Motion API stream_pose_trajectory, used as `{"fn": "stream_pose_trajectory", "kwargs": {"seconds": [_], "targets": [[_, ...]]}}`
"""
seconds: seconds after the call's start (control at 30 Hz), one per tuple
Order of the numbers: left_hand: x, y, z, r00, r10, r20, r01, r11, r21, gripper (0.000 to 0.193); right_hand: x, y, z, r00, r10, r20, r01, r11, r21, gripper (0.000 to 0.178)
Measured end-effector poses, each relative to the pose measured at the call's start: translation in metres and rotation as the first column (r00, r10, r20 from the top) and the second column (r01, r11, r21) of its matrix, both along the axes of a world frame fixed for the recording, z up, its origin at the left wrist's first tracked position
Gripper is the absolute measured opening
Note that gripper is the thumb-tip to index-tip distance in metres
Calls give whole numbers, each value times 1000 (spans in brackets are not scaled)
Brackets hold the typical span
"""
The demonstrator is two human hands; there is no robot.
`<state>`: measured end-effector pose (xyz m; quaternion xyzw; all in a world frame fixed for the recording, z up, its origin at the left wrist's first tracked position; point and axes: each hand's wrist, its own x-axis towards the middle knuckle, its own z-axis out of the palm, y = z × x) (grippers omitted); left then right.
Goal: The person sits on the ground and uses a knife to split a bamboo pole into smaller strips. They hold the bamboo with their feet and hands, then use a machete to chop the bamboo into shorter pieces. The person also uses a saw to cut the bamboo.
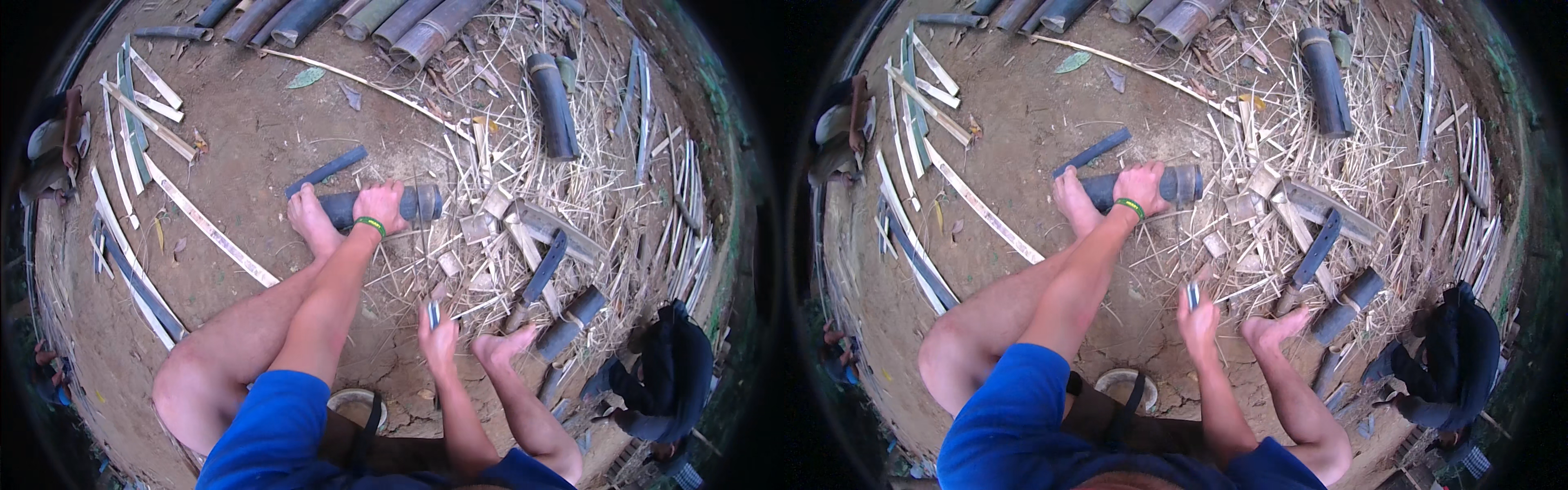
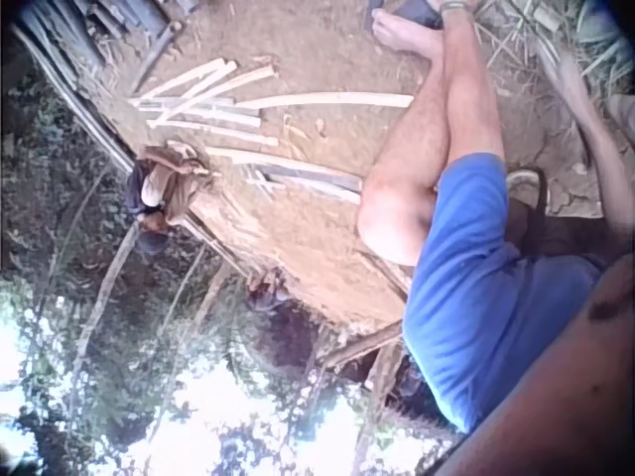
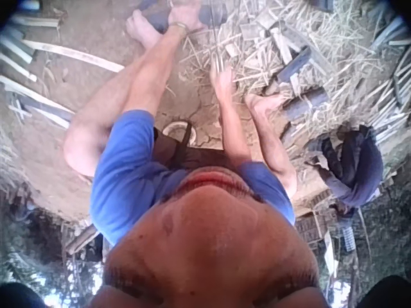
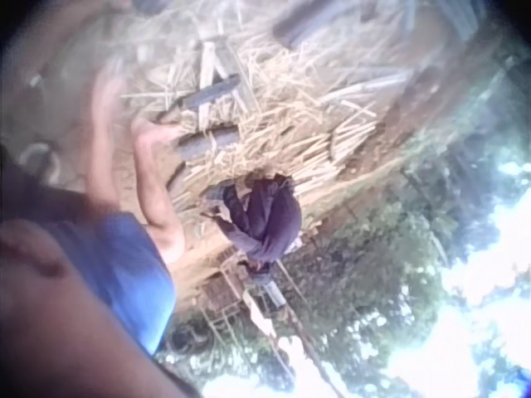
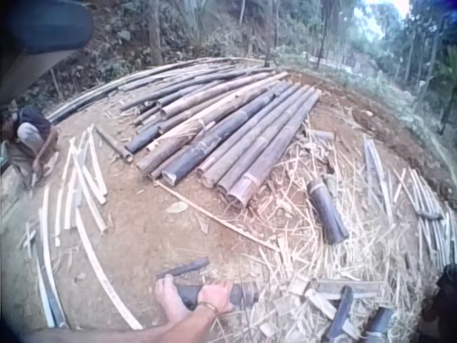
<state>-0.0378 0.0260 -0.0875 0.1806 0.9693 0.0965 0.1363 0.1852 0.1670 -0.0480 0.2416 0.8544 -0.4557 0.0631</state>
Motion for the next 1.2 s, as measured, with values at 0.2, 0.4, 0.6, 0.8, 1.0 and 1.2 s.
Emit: {"fn": "stream_pose_trajectory", "kwargs": {"seconds": [0.2, 0.4, 0.6, 0.8, 1.0, 1.2], "targets": [[-15, 10, 6, 993, -38, 108, 36, 999, 21, 73, -90, -2, -33, 999, 51, -12, -48, 985, 165, 38], [-10, 1, -6, 1000, 18, 8, -18, 1000, 23, 69, -38, 0, -21, 989, 28, 144, -28, 1000, -1, 44], [-15, -1, 4, 991, 39, 128, -43, 999, 30, 70, -41, -8, -3, 997, 76, 13, -76, 997, 19, 38], [-21, 9, 6, 995, -9, 95, 3, 998, 63, 67, -87, -1, -5, 995, -4, 95, -3, 997, 75, 38], [-20, -2, 1, 996, 54, 74, -57, 998, 41, 66, 5, -8, -1, 1000, 8, -21, -6, 993, 116, 42], [-28, 9, 14, 983, -22, 185, 19, 1000, 20, 68, -73, -8, -13, 1000, -22, 13, 19, 976, 215, 43]]}}
